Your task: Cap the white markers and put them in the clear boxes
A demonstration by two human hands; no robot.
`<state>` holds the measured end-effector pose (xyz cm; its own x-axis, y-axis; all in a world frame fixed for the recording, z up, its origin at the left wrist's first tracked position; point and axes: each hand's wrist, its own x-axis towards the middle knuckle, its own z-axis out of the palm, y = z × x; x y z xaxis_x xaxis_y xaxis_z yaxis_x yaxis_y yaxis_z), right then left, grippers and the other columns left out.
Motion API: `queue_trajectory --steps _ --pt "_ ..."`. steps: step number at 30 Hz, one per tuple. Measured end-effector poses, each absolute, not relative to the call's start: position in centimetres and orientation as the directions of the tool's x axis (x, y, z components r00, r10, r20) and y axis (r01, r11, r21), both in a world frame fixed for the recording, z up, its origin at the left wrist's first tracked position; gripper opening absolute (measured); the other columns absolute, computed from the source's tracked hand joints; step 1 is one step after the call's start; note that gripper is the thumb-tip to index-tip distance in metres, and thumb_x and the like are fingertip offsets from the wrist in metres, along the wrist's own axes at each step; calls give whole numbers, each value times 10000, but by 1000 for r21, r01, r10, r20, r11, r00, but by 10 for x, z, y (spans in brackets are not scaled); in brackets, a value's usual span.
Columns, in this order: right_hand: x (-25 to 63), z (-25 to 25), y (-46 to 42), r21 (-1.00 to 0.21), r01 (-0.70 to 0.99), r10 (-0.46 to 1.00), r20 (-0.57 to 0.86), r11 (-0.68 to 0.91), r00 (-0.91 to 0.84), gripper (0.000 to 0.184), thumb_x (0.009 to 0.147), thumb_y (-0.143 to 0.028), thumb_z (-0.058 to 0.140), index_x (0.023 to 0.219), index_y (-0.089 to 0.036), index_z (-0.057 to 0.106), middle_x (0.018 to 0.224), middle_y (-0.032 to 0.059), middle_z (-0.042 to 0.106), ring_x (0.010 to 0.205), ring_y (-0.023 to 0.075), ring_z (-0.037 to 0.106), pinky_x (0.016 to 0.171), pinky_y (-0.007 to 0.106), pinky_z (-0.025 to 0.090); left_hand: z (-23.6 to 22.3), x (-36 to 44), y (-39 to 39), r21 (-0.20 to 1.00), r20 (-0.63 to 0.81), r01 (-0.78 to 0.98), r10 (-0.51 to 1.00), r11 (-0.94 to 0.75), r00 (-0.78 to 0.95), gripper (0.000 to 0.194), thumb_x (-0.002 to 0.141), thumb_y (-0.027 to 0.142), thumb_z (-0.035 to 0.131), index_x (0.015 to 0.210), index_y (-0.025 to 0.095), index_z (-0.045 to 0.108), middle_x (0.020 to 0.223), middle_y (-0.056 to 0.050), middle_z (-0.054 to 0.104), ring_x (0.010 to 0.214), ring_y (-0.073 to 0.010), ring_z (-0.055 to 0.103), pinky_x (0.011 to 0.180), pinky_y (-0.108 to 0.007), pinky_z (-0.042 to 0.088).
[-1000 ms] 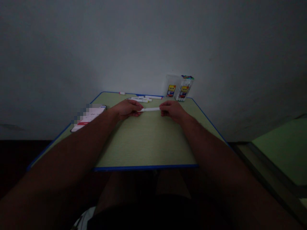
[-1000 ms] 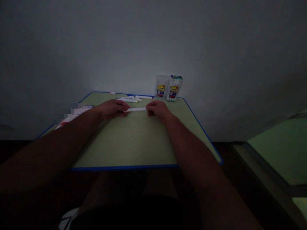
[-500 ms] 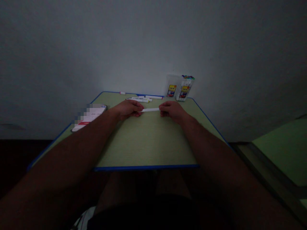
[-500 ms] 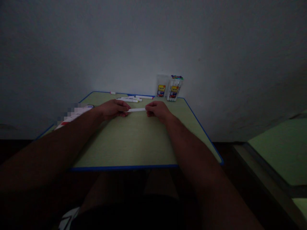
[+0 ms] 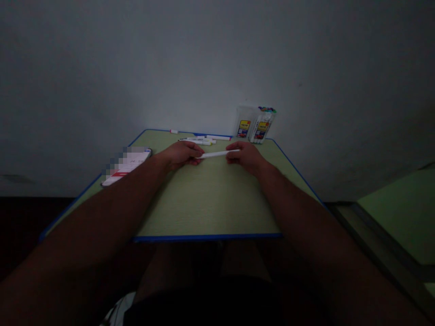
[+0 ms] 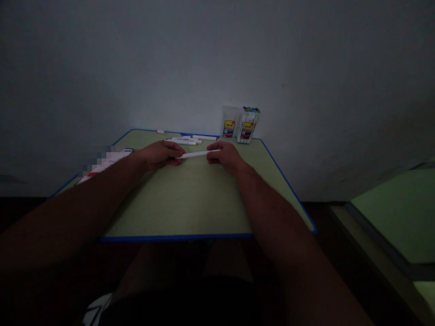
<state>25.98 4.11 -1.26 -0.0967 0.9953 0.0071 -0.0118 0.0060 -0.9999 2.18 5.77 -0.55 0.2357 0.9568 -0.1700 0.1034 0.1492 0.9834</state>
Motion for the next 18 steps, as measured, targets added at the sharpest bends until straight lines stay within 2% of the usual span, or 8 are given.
queue_trajectory --steps 6,14,18 --pt "257 -13 38 -994 -74 976 97 84 -195 294 642 -70 851 834 -151 643 747 29 715 694 158 727 669 284 630 -5 23 59 982 -154 136 977 133 151 143 746 7 718 694 127 662 642 -47 658 554 -124 618 544 -226 515" --pt "256 -17 39 -989 -63 959 143 131 -247 329 589 -185 902 854 -163 708 733 15 702 713 153 717 702 302 634 -3 26 56 980 -144 152 985 129 93 182 788 -34 637 696 123 648 627 -37 635 539 -121 600 565 -242 512" --pt "257 -17 41 -988 -27 958 153 151 -242 310 605 -192 886 869 -169 725 726 9 684 692 142 692 686 308 630 -3 25 56 981 -135 151 985 119 105 196 771 -47 660 684 128 648 629 -34 632 545 -117 601 556 -228 507"
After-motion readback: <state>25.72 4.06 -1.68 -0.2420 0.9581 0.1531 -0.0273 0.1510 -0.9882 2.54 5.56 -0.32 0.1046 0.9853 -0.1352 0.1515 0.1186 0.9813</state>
